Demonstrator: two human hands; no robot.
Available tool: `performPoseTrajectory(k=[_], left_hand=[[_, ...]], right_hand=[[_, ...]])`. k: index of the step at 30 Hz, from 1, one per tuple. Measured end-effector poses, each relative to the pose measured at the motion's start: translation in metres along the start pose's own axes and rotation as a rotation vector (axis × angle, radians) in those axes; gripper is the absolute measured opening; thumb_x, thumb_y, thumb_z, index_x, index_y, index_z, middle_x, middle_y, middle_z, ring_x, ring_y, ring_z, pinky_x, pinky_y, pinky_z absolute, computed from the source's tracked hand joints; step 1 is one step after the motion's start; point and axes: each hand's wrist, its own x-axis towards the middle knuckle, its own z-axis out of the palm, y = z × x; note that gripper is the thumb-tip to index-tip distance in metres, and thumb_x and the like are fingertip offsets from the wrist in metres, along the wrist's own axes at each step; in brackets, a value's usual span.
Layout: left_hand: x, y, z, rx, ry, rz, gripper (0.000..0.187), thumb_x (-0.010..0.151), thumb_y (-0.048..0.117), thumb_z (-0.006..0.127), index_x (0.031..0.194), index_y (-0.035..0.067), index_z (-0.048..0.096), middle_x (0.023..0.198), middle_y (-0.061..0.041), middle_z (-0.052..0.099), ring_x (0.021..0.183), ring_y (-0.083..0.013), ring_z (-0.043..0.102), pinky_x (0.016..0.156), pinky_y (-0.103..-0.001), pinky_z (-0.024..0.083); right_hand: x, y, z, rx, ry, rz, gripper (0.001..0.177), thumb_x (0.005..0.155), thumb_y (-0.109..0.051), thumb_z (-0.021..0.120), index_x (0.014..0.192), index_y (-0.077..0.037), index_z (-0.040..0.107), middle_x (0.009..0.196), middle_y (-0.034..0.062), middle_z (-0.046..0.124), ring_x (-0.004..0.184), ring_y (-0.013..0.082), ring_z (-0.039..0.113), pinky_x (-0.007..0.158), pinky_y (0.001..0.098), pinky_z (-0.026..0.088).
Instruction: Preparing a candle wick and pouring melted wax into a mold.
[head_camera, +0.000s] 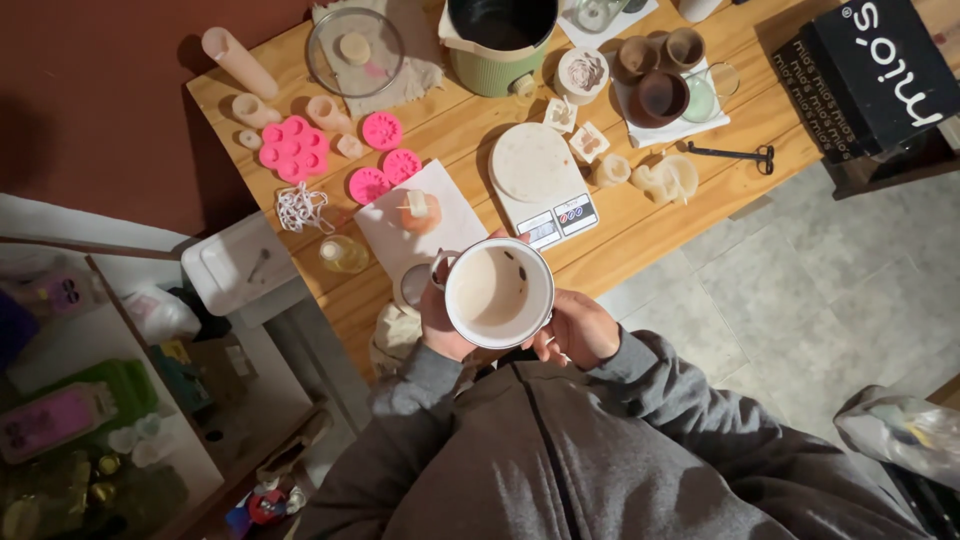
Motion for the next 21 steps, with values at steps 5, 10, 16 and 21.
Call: performPoseTrajectory(k=[5,10,16,21], left_hand=[[-0.001,0.006,0.004,-0.026,-0.027,-0.003,0.087,0.097,0.069,0.042,0.159,0.008,0.037,0.163,-0.023,0.037,0.149,-0.0413,0.038,0.125,-0.062,0.024],[0.0,0.02,0.035,0.115,-0.131,0.014,0.093,0.098,0.071,0.037,0.161,0.004,0.031,0.166,-0.026,0.028,0.152,-0.0422,0.031,0.127,-0.061,0.02],[0.001,0.03,0.07,0.156,-0.151,0.019,0.098,0.095,0.073,0.039,0.163,0.004,0.027,0.167,-0.029,0.023,0.151,-0.0467,0.032,0.124,-0.064,0.024],[-0.001,0.036,0.068,0.084,-0.111,-0.002,0.091,0.099,0.068,0.028,0.165,0.005,0.021,0.17,-0.026,0.016,0.153,-0.0461,0.027,0.124,-0.065,0.023]], right_hand=[[-0.005,-0.002,0.003,-0.005,0.005,0.004,0.042,0.106,-0.03,0.043,0.103,0.008,0.06,0.072,0.0367,0.066,0.047,0.0395,0.07,0.025,0.0336,0.046],[-0.003,-0.003,-0.003,0.035,-0.037,0.009,0.041,0.106,-0.029,0.043,0.104,0.007,0.06,0.074,0.0357,0.067,0.052,0.0412,0.071,0.026,0.0332,0.047],[0.003,-0.009,-0.002,0.068,-0.15,-0.023,0.042,0.107,-0.031,0.044,0.108,0.007,0.062,0.084,0.0353,0.071,0.058,0.0449,0.072,0.027,0.0363,0.051],[0.009,-0.006,-0.009,0.108,-0.221,-0.036,0.041,0.107,-0.032,0.045,0.111,0.005,0.062,0.087,0.0338,0.072,0.059,0.0441,0.072,0.028,0.0354,0.053]])
